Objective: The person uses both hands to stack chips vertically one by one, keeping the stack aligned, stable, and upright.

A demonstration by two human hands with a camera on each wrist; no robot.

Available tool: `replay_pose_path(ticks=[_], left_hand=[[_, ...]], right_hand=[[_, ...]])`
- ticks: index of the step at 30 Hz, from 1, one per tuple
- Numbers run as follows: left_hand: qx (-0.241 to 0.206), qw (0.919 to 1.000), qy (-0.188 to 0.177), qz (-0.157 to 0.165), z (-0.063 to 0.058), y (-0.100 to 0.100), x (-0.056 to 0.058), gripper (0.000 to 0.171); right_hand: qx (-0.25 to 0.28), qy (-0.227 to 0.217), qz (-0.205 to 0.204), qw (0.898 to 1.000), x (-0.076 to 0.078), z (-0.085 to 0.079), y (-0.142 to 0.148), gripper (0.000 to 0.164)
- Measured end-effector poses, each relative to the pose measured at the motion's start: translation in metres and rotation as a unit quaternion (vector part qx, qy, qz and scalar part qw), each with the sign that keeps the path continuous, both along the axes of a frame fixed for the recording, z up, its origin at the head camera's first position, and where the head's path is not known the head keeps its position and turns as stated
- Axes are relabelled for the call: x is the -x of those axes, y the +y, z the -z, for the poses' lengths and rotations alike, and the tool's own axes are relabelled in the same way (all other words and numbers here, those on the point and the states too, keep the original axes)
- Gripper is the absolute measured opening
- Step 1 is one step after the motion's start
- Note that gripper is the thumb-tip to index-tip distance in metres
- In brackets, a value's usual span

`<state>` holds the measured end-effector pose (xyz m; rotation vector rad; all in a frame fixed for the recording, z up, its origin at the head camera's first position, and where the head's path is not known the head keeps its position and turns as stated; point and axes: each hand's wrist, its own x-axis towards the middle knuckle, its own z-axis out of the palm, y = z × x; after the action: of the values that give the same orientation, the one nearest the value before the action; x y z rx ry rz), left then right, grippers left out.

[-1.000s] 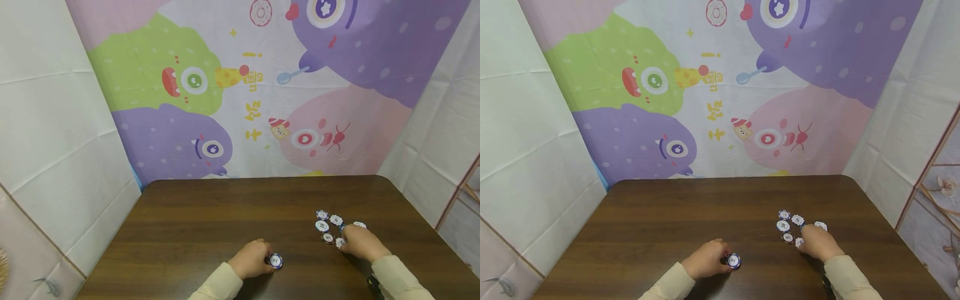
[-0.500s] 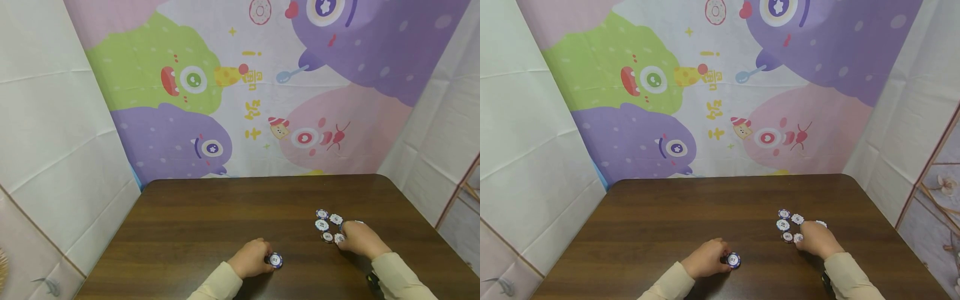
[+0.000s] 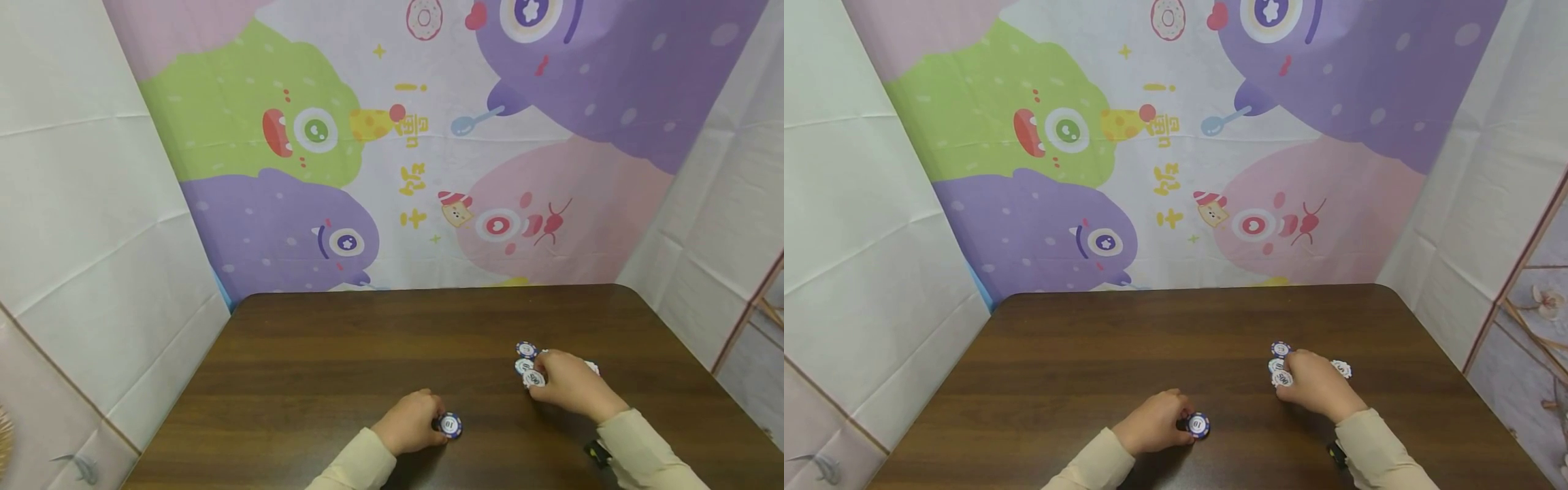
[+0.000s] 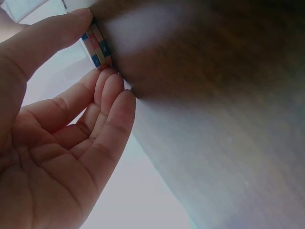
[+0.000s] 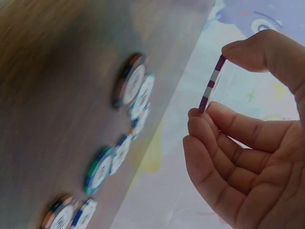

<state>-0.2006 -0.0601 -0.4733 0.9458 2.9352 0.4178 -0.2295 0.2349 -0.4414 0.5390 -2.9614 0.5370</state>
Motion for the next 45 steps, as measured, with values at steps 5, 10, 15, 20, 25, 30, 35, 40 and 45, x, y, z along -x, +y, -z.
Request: replay_pose_path(ticks=[5, 10, 15, 20, 25, 30, 35, 40, 45], left_hand=[[-0.003, 1.0, -0.003, -0.001, -0.001, 0.0, 0.0, 0.024], [-0.005, 0.9999, -0.009, -0.003, -0.003, 0.001, -0.001, 0.024], [-0.006, 0.9999, -0.01, -0.002, -0.003, 0.001, -0.002, 0.024], [-0.006, 0.9999, -0.01, 0.0, -0.003, 0.001, -0.002, 0.022], [-0.01, 0.9999, -0.008, -0.003, -0.005, 0.0, -0.002, 0.023], [-0.007, 0.9999, -0.007, -0.003, -0.004, 0.0, -0.001, 0.024], [-0.008, 0.9998, -0.016, -0.001, -0.004, 0.001, -0.001, 0.022], [-0.01, 0.9998, -0.019, 0.002, -0.003, 0.0, -0.001, 0.025], [-0.005, 0.9997, -0.023, -0.003, -0.002, 0.0, 0.0, 0.027]], right_hand=[[0.015, 0.011, -0.017, 1.0, -0.002, -0.005, -0.015, 0.022], [0.02, 0.022, -0.04, 0.999, -0.001, -0.006, -0.028, 0.024], [0.031, 0.006, -0.057, 0.998, 0.0, -0.003, -0.04, 0.026], [0.029, 0.023, -0.082, 0.996, 0.0, 0.0, -0.052, 0.026], [0.035, 0.014, -0.112, 0.993, 0.0, 0.001, -0.066, 0.027], [0.045, -0.015, -0.14, 0.989, -0.001, 0.002, -0.079, 0.027], [0.05, -0.032, -0.164, 0.985, -0.003, 0.004, -0.091, 0.025], [0.045, -0.041, -0.191, 0.98, -0.005, 0.007, -0.099, 0.023], [0.036, -0.048, -0.204, 0.977, -0.006, 0.011, -0.104, 0.022]])
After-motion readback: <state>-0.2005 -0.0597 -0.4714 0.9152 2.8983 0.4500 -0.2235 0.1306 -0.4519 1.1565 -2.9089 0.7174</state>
